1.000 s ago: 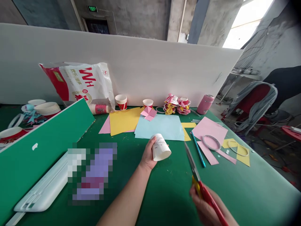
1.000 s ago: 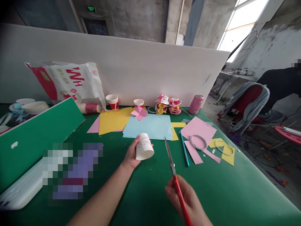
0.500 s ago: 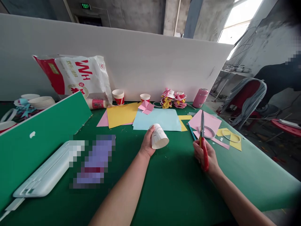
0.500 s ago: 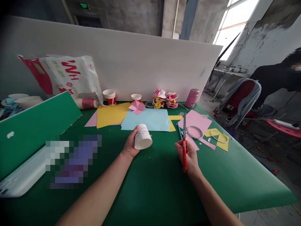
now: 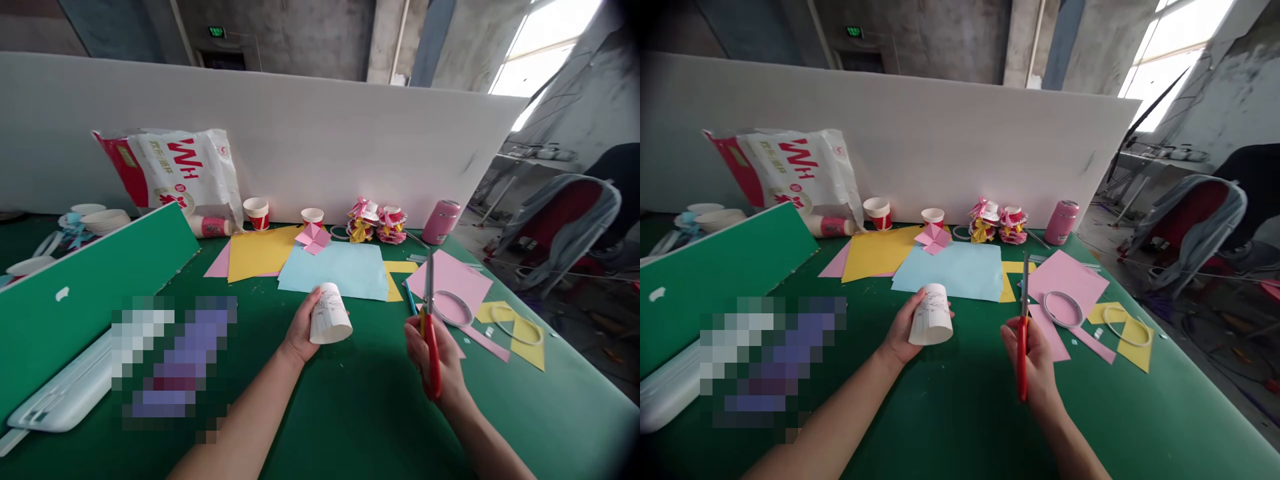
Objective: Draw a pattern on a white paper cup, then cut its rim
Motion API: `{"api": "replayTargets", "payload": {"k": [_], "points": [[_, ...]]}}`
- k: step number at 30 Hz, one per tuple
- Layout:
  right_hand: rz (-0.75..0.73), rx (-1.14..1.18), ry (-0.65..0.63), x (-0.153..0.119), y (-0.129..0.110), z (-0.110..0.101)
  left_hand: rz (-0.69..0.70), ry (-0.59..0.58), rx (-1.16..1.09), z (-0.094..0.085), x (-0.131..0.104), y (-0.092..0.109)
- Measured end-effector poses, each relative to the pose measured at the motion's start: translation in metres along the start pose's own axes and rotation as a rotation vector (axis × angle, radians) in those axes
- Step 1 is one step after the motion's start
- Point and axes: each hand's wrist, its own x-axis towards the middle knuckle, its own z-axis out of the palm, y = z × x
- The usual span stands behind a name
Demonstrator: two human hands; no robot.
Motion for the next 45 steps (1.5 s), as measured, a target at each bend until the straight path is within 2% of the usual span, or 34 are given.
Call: {"api": "replayTargets", "payload": {"k": [3, 6, 10, 13, 18, 25, 38, 45], "points": [[-0.033, -0.002, 0.037, -0.001, 0.003, 0.001, -0.001, 0.026, -0.022, 0.0, 0.001, -0.001], [0.048, -0.022, 0.071, -0.008, 0.006, 0.001, -0.01, 0.028, -0.042, -0.001, 0.001, -0.001], [0.051, -0.124, 0.101, -0.014, 0.004, 0.005, -0.015, 0.074, -0.058, -0.001, 0.001, -0.002], [0.066, -0.121, 0.109, -0.013, -0.001, 0.008, -0.021, 0.062, -0.039, 0.0, 0.0, -0.002], [-0.076, -0.173, 0.112, -0.006, -0.005, 0.006, -0.006, 0.043, 0.002, 0.0, 0.001, -0.002], [-0.072, 0.034, -0.045, 0.007, 0.01, -0.002, -0.006, 0.014, -0.015, -0.002, 0.001, -0.004], [-0.105, 0.13, -0.056, 0.004, 0.023, -0.005, 0.033, -0.011, -0.006, -0.001, 0.0, -0.004], [-0.127, 0.15, -0.012, 0.006, 0.024, -0.009, 0.03, -0.026, -0.02, -0.001, 0.002, -0.005]]}}
